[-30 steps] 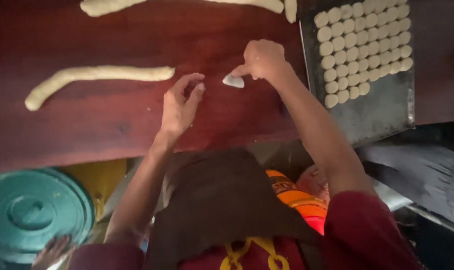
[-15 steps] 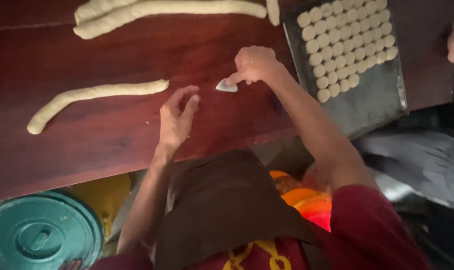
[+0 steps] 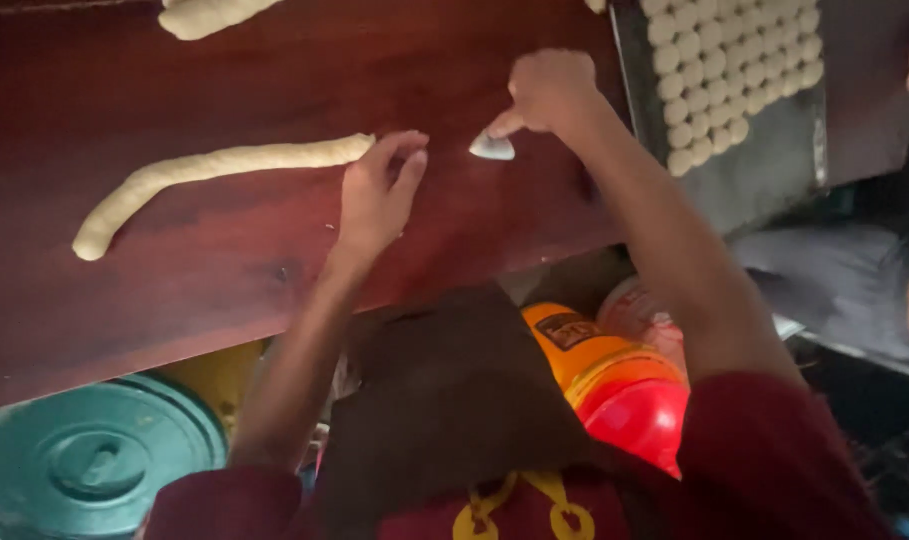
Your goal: Rolling dough into ropes and cutting them into uniform small pieces using a bench scraper.
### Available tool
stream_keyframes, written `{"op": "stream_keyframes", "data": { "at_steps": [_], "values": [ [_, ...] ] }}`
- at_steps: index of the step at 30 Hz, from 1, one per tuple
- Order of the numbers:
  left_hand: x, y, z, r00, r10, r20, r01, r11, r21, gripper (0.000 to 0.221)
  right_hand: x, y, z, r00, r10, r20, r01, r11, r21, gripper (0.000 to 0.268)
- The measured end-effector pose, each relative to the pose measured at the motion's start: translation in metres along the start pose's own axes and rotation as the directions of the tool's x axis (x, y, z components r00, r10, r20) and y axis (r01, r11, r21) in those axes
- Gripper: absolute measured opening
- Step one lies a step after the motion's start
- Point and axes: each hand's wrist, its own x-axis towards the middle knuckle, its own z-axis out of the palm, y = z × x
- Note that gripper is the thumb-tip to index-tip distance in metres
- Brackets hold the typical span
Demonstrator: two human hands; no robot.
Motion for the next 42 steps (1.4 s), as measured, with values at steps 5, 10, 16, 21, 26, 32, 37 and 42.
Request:
{"op": "stream_keyframes", "data": {
  "at_steps": [5, 10, 16, 21, 26, 32, 37, 42],
  "values": [
    [0.023, 0.013, 0.055, 0.983, 0.154, 0.101, -0.184, 0.857, 0.481, 0.019, -0.028, 0.049, -0.006, 0.992, 0.005, -0.126, 0.05, 0.901, 0.431, 0.056],
    [0.035, 0.019, 0.103, 0.995, 0.023, 0.094, -0.084, 0.689, 0.72, 0.024, -0.073, 0.077, 0.059, 0.871, 0.163, -0.464, 0.223, 0.709, 0.669, 0.041],
    [0.017, 0.015, 0.142, 0.997, -0.074, -0.015, 0.063, 0.71, 0.701, 0.024, -0.125, 0.058, 0.108, 0.617, 0.311, -0.723, 0.514, 0.537, 0.669, 0.018],
    [0.003, 0.054, 0.137, 0.99, 0.099, 0.101, -0.119, 0.969, 0.214, 0.045, -0.152, 0.057, 0.079, 0.657, 0.195, -0.728, 0.739, 0.023, 0.673, 0.027],
    [0.012, 0.107, 0.101, 0.945, 0.18, 0.274, -0.153, 0.981, -0.116, 0.052, -0.145, 0.036, 0.084, 0.74, 0.131, -0.659, 0.672, -0.1, 0.734, 0.014],
    [0.044, 0.081, 0.073, 0.944, 0.051, 0.327, 0.133, 0.846, -0.516, 0.037, -0.135, -0.002, 0.051, 0.89, 0.217, -0.401, 0.447, -0.586, 0.676, 0.018],
    [0.061, 0.073, 0.064, 0.921, -0.003, 0.389, 0.223, 0.822, -0.523, 0.031, -0.126, -0.026, 0.039, 0.892, 0.329, -0.31, 0.451, -0.618, 0.644, 0.021],
    [0.073, 0.043, 0.096, 0.949, -0.068, 0.308, 0.129, 0.974, -0.184, 0.027, -0.114, -0.024, 0.064, 0.809, 0.508, -0.294, 0.445, -0.203, 0.872, 0.022]
  ]
}}
